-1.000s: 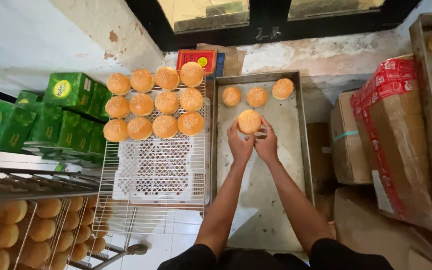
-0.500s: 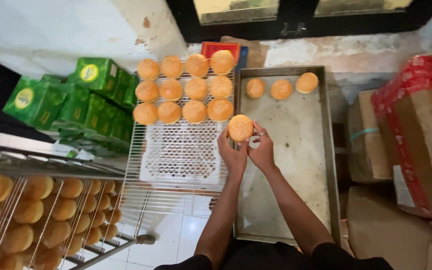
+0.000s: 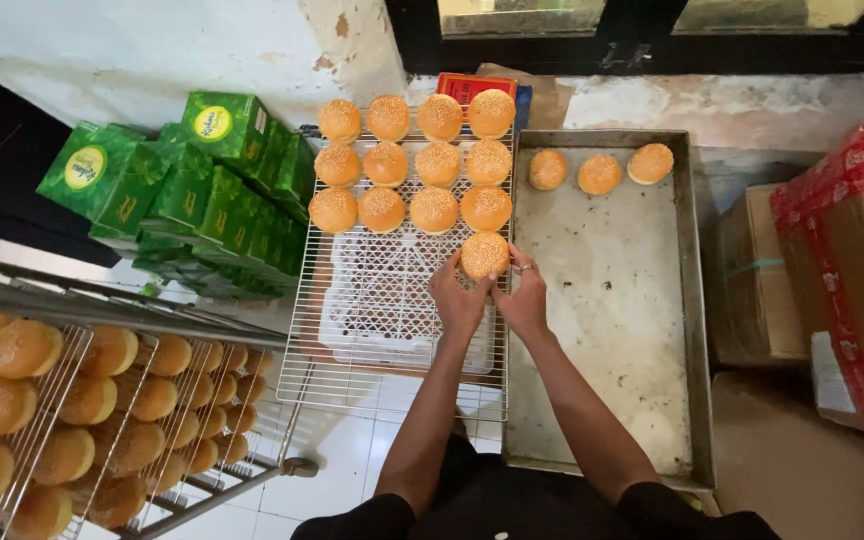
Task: Arranging burger buns on a cooling rack.
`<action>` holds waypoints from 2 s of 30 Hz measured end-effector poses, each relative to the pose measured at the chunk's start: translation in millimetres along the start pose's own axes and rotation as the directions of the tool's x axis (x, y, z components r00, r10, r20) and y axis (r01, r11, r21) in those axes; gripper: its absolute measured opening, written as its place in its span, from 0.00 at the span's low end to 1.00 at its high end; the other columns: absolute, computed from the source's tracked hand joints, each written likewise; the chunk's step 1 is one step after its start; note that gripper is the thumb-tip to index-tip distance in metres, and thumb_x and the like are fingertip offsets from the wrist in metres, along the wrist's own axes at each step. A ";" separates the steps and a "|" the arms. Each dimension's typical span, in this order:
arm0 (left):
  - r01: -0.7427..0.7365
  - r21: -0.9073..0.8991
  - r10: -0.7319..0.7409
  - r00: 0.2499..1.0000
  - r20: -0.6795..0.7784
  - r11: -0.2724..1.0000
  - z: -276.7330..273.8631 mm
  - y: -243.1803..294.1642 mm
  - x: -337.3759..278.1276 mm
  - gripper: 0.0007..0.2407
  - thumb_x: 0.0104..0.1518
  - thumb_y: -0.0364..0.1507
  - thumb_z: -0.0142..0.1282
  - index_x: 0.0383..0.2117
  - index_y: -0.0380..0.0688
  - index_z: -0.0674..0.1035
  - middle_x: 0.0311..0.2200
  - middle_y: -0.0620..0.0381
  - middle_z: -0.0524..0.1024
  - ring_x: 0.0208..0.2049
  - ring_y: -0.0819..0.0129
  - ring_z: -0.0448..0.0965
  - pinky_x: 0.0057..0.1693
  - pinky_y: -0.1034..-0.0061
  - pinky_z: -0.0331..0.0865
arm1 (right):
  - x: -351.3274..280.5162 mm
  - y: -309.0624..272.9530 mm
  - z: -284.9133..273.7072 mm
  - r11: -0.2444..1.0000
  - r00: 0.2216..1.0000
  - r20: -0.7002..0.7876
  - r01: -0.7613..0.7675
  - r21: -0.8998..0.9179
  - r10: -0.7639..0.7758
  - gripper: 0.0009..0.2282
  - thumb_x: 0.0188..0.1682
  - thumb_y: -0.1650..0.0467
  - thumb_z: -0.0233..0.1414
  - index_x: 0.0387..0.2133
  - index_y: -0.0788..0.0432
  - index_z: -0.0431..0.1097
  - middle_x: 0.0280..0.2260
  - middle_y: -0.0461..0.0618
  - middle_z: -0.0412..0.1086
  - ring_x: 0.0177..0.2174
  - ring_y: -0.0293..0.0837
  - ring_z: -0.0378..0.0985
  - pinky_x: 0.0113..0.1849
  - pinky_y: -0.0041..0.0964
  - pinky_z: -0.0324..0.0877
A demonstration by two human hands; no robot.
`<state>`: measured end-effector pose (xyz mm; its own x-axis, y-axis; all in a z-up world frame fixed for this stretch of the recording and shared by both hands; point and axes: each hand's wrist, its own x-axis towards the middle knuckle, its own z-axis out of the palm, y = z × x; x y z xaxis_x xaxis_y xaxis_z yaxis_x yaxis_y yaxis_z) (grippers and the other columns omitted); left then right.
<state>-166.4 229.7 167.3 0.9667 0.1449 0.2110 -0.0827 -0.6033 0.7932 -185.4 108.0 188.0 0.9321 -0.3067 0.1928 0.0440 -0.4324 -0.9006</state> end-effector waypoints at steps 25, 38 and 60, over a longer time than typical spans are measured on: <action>-0.053 0.046 0.046 0.990 0.130 0.998 -4.6 -12.3 3.2 0.36 0.45 0.43 0.73 0.60 0.41 0.70 0.57 0.44 0.70 0.64 0.50 0.61 0.69 0.50 0.45 | -10.1 3.3 8.9 0.995 0.997 -0.040 -0.063 -0.080 0.060 0.30 0.44 0.70 0.64 0.62 0.61 0.62 0.51 0.60 0.70 0.53 0.53 0.73 0.54 0.47 0.68; -0.296 -0.018 0.293 0.952 -0.090 0.955 -1.5 31.1 -47.8 0.41 0.48 0.37 0.71 0.66 0.34 0.60 0.67 0.38 0.57 0.72 0.37 0.47 0.72 0.44 0.43 | -32.6 17.6 -29.9 0.999 0.996 -0.087 0.035 -0.013 -0.036 0.39 0.36 0.70 0.70 0.62 0.64 0.58 0.58 0.61 0.64 0.57 0.54 0.69 0.55 0.47 0.67; -0.246 -0.250 0.293 0.941 0.169 0.936 94.2 89.2 -124.9 0.34 0.48 0.34 0.71 0.62 0.38 0.67 0.52 0.50 0.77 0.56 0.55 0.70 0.65 0.56 0.54 | -69.0 67.0 -158.1 0.993 0.991 -0.081 -0.104 0.064 0.109 0.38 0.39 0.68 0.68 0.64 0.63 0.57 0.61 0.59 0.64 0.59 0.51 0.67 0.54 0.45 0.67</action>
<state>-271.7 83.9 157.9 0.9266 -0.1726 0.3342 -0.3760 -0.4046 0.8336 -303.6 -33.9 176.0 0.8993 -0.4193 0.1244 -0.0302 -0.3432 -0.9388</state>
